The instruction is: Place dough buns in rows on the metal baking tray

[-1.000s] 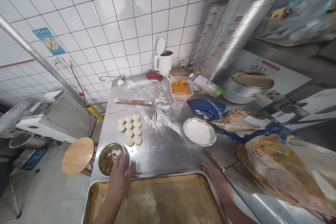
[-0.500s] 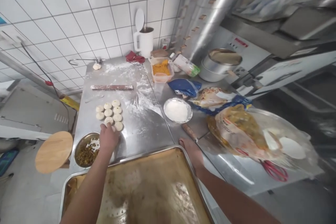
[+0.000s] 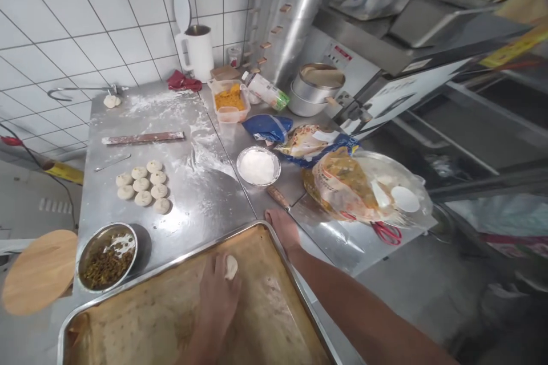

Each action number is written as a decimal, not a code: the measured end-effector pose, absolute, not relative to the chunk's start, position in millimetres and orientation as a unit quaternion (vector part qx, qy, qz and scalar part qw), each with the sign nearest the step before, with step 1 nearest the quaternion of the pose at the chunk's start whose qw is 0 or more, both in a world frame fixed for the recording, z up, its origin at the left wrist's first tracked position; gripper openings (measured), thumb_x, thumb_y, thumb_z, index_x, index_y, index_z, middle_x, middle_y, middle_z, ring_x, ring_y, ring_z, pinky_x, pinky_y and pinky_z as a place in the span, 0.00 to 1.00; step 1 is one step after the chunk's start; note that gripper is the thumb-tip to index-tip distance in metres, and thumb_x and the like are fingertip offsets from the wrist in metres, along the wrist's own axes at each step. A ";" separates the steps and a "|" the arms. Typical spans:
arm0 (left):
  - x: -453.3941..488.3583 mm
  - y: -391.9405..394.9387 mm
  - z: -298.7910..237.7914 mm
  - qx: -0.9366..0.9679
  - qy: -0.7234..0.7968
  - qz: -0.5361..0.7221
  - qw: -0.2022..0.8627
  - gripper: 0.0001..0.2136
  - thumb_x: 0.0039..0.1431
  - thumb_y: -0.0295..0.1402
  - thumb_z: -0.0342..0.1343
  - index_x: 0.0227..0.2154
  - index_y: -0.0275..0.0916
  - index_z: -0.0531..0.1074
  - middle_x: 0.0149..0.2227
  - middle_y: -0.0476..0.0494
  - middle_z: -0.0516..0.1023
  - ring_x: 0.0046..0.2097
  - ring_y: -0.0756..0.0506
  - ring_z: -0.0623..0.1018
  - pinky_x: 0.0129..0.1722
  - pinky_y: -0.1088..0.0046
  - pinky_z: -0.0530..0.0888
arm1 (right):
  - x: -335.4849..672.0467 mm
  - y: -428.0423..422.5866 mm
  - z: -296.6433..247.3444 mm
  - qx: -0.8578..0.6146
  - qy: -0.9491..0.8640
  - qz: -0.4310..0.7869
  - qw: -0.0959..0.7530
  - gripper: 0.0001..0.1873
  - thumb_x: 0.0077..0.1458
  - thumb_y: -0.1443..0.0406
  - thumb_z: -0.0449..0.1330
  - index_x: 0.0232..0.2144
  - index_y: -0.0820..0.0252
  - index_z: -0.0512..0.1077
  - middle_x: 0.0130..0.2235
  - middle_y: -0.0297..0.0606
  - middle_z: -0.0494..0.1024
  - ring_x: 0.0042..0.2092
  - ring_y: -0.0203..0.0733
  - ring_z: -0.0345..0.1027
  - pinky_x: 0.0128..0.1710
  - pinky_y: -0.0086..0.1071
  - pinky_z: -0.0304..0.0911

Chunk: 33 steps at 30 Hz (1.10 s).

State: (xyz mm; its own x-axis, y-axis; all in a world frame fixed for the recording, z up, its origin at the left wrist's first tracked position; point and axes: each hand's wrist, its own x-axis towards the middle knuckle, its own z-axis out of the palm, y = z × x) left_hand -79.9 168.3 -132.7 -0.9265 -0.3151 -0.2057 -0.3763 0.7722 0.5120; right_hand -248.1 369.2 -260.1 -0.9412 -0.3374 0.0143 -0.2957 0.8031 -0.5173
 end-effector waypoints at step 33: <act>-218.9 -13.6 -120.5 -0.338 0.930 0.115 -0.092 0.32 0.58 0.35 0.61 0.64 0.34 0.61 0.55 0.30 0.72 0.57 0.34 0.75 0.58 0.53 0.74 | -253.9 368.7 -253.4 -0.176 0.948 -0.261 0.044 0.11 0.71 0.62 0.52 0.39 0.59 0.73 0.38 0.35 0.75 0.41 0.42 0.70 0.45 0.39 0.68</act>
State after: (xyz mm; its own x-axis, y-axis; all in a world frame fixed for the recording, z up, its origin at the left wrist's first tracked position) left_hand -218.9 -13.6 -120.5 -0.7553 -0.6488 0.0927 -0.6066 0.7456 0.2759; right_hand -253.9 368.7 -253.4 -0.9339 -0.3574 0.0076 -0.3110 0.8018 -0.5103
